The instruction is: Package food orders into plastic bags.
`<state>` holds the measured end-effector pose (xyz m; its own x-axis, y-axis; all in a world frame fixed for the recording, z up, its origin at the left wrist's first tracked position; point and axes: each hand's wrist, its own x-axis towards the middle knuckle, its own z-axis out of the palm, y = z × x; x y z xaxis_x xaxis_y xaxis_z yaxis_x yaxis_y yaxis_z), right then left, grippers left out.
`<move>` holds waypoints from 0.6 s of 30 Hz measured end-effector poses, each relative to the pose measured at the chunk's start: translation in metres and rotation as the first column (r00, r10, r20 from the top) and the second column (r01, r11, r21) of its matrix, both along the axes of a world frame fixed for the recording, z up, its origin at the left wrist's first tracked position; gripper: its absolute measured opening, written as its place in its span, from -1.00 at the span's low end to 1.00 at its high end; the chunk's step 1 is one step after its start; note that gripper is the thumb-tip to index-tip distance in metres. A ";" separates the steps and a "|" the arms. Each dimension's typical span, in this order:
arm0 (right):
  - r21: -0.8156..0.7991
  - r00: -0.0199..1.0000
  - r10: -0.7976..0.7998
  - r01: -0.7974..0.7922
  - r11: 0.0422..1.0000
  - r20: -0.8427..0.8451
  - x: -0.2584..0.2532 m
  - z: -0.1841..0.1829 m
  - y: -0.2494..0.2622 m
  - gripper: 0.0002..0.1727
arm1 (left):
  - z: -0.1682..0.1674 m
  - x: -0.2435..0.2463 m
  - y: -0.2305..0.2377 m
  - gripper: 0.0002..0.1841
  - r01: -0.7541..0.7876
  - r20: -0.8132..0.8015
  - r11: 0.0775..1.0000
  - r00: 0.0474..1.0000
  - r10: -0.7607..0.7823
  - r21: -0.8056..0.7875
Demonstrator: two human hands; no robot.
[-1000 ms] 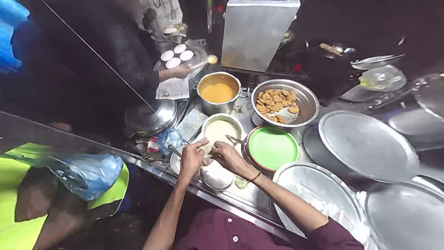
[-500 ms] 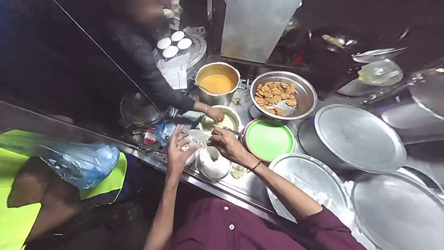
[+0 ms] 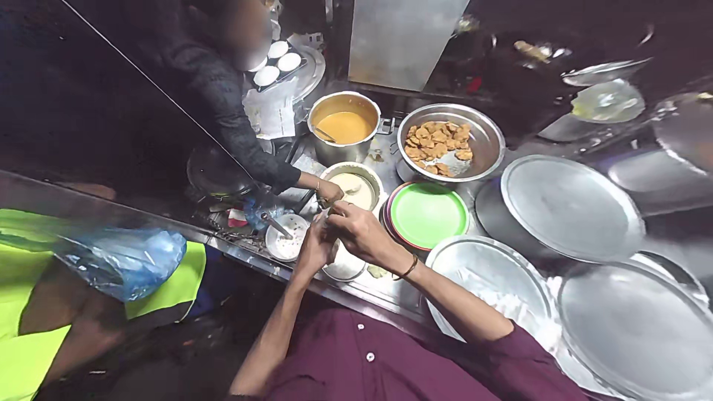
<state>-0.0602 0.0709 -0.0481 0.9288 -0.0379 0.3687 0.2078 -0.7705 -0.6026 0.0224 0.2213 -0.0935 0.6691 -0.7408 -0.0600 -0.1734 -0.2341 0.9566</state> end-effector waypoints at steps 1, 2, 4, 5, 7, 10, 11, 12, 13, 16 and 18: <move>-0.021 1.000 -0.021 0.021 1.000 0.000 -0.002 0.000 -0.003 -0.83 | 0.000 0.004 0.001 -0.62 0.032 0.045 0.998 0.998 -0.034 0.049; -0.046 0.999 -0.048 0.049 0.998 0.005 -0.005 0.000 -0.007 -0.83 | 0.001 0.008 0.003 -0.65 0.049 0.135 0.991 0.989 -0.065 0.122; -0.108 0.993 -0.108 0.113 0.988 0.054 -0.010 -0.004 -0.018 -0.81 | 0.004 0.015 0.004 -0.67 0.005 0.368 0.974 0.925 -0.091 0.226; -0.142 0.987 -0.127 0.140 0.980 0.100 -0.013 -0.006 -0.025 -0.81 | 0.007 0.016 0.004 -0.68 -0.038 0.464 0.973 0.883 -0.075 0.230; -0.220 0.974 -0.127 0.169 0.961 0.189 -0.019 -0.003 -0.039 -0.82 | 0.022 0.018 0.004 -0.67 -0.081 0.577 0.973 0.815 -0.060 0.217; -0.221 0.955 0.004 0.064 0.973 0.296 -0.022 0.021 -0.070 -0.82 | 0.062 0.020 0.002 -0.72 0.044 0.534 0.992 0.839 -0.103 0.121; -0.144 0.944 0.065 -0.019 0.989 0.324 -0.017 0.031 -0.083 -0.82 | 0.080 0.021 0.000 -0.73 0.098 0.473 0.994 0.874 -0.112 0.053; -0.025 0.928 0.125 -0.124 0.992 0.352 -0.008 0.037 -0.096 -0.83 | 0.098 0.020 -0.003 -0.76 0.133 0.401 0.991 0.909 -0.116 -0.015; 0.122 0.909 0.185 -0.246 0.962 0.372 0.004 0.039 -0.106 -0.83 | 0.116 0.019 -0.007 -0.78 0.156 0.320 0.985 0.939 -0.123 -0.078; 0.580 0.829 0.241 -0.532 0.618 0.504 0.055 0.014 -0.104 -0.82 | 0.159 0.012 -0.030 -0.82 0.141 0.232 0.972 0.968 -0.095 -0.190; 0.834 0.858 0.132 -0.514 0.200 0.497 0.069 0.025 -0.062 -0.77 | 0.167 0.006 -0.052 -0.83 0.046 0.337 0.984 0.941 0.015 -0.172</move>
<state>0.0088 0.0085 -0.0236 0.8202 -0.2433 0.5178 0.5676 0.4583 -0.6839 0.0288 0.1690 0.0732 0.6160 -0.7295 0.2974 -0.4937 -0.0633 0.8673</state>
